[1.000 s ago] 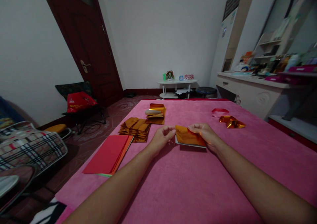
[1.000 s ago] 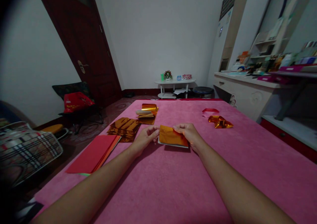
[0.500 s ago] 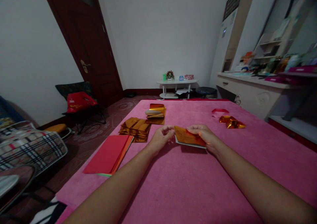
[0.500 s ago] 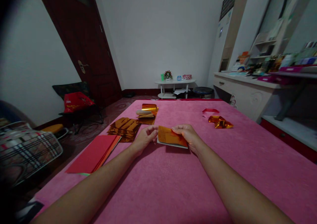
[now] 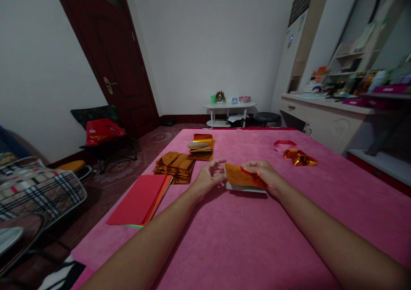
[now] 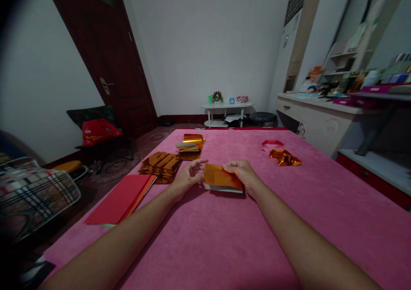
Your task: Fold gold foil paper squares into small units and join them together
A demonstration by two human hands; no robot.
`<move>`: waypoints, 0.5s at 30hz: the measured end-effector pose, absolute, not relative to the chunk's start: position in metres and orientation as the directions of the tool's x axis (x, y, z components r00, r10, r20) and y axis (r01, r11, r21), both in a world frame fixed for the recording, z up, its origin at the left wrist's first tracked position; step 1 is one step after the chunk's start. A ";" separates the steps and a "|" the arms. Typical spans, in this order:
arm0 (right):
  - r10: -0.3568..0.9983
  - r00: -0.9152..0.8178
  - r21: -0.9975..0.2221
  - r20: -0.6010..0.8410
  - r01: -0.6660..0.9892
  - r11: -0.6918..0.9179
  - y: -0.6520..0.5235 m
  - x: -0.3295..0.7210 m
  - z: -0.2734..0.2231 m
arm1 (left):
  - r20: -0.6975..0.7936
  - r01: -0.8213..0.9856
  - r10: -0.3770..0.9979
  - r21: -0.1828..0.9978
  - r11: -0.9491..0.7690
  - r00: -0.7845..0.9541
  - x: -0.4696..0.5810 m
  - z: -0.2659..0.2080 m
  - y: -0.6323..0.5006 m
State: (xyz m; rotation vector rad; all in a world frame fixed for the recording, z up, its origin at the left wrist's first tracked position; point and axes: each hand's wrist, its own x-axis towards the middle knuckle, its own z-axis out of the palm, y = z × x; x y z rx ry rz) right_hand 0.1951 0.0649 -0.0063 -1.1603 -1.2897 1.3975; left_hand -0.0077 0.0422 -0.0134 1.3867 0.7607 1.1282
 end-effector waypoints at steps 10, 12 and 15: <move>0.963 -0.032 -0.950 0.267 0.161 0.268 0.070 0.192 -0.009 | 0.285 0.126 0.955 0.947 -0.294 0.084 -0.011 -0.024 0.052; 0.901 0.064 -0.881 0.429 0.251 0.402 0.071 0.196 -0.008 | 0.279 0.175 0.960 0.946 -0.273 -0.009 -0.014 -0.026 0.055; 0.754 0.067 -0.709 0.653 0.402 0.579 0.067 0.197 -0.005 | 0.251 0.182 0.964 0.955 -0.232 -0.087 -0.019 -0.031 0.061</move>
